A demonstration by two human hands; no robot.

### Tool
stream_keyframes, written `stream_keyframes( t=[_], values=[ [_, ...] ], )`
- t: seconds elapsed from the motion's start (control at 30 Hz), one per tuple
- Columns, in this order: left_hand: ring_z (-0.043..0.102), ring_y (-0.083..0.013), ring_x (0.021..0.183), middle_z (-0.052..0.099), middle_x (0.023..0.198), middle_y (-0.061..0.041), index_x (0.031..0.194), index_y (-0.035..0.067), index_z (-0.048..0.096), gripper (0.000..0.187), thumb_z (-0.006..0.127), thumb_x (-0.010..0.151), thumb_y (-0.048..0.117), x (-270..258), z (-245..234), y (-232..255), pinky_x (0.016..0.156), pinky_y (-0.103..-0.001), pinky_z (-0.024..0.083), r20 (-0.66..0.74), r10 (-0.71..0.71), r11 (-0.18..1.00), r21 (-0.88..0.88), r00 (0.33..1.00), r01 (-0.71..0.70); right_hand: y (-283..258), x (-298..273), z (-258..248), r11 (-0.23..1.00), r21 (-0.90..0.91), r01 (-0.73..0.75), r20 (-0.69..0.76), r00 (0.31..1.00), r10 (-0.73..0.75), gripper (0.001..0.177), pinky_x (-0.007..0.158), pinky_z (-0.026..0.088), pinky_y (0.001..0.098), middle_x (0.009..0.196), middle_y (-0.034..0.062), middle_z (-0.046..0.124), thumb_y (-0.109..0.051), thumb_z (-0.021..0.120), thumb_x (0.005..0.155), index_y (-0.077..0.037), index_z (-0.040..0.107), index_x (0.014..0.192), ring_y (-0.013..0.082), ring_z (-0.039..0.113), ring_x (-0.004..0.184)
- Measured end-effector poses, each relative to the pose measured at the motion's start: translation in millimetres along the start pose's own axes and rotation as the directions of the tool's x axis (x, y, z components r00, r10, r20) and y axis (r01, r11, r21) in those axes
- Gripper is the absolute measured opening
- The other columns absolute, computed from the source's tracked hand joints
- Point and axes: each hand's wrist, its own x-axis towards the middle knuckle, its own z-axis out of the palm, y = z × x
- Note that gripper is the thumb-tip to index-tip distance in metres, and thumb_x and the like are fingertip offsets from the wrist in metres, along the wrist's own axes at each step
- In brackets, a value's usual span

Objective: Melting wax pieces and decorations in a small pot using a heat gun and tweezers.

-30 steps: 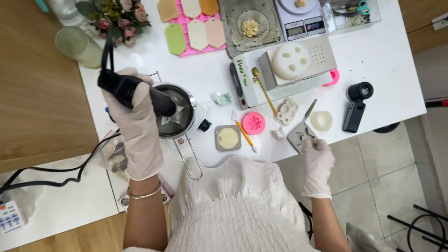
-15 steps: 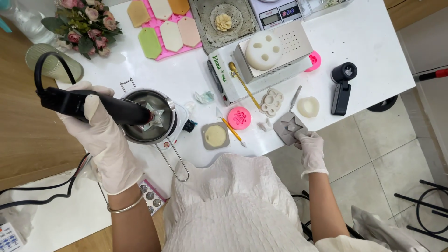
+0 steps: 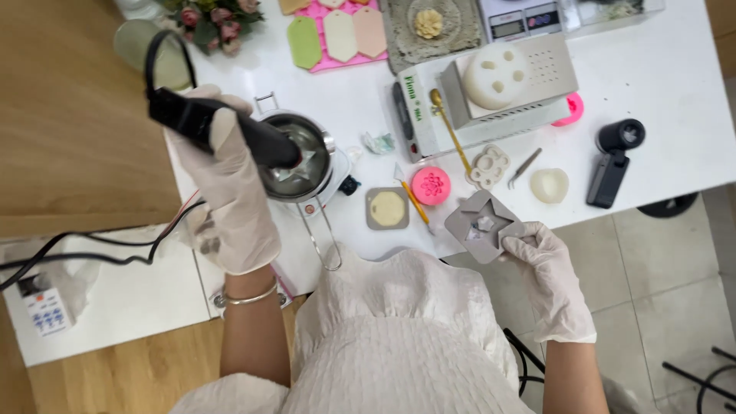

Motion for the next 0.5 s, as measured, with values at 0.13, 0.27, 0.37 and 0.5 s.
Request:
stream_keyframes(
  t=[0.13, 0.27, 0.37, 0.5],
  values=[
    [0.058, -0.0132, 0.095, 0.061, 0.111, -0.005, 0.137, 0.007, 0.047, 0.042, 0.073, 0.107, 0.022, 6.8, -6.2, -31.6, 0.087, -0.026, 0.050, -0.056, 0.056, 0.997, -0.046, 0.997, -0.058, 30.9, 24.3, 50.6, 0.983, -0.161, -0.086, 0.132, 0.985, 0.108, 0.012, 0.078, 0.057, 0.0330, 0.093, 0.0087, 0.071, -0.001, 0.069, 0.092, 0.000, 0.062, 0.102, 0.0166, 0.068, 0.080],
    [0.060, -0.0137, 0.097, 0.061, 0.117, -0.004, 0.136, 0.007, 0.047, 0.049, 0.073, 0.095, 0.013, 16.0, -9.2, -62.9, 0.087, -0.026, 0.053, -0.128, -0.143, 0.897, -0.436, 0.981, 0.074, 52.6, 32.8, 126.5, 0.924, -0.369, -0.104, 0.231, 0.952, 0.199, 0.011, 0.073, 0.057, 0.0321, 0.091, 0.0089, 0.072, -0.002, 0.068, 0.093, 0.000, 0.062, 0.101, 0.0161, 0.068, 0.079],
    [0.057, -0.0124, 0.093, 0.059, 0.107, -0.003, 0.128, 0.005, 0.051, 0.040, 0.075, 0.096, 0.011, 14.1, -2.6, -50.5, 0.083, -0.025, 0.051, -0.078, -0.142, 0.907, -0.409, 0.987, 0.098, 92.3, 60.7, 150.9, 0.884, -0.459, -0.091, 0.306, 0.918, 0.254, 0.012, 0.071, 0.057, 0.0308, 0.090, 0.0082, 0.071, -0.001, 0.068, 0.092, -0.001, 0.061, 0.102, 0.0158, 0.069, 0.079],
    [0.050, -0.0063, 0.088, 0.055, 0.100, 0.005, 0.122, 0.007, 0.052, 0.037, 0.080, 0.097, 0.007, 14.3, 2.2, -30.1, 0.079, -0.021, 0.047, -0.042, -0.051, 0.998, -0.028, 0.998, 0.050, 136.8, 80.3, 183.3, 0.860, -0.510, 0.004, 0.430, 0.867, 0.251, 0.018, 0.068, 0.058, 0.0280, 0.088, 0.0059, 0.069, 0.002, 0.068, 0.090, -0.003, 0.057, 0.104, 0.0141, 0.068, 0.077]
  ],
)
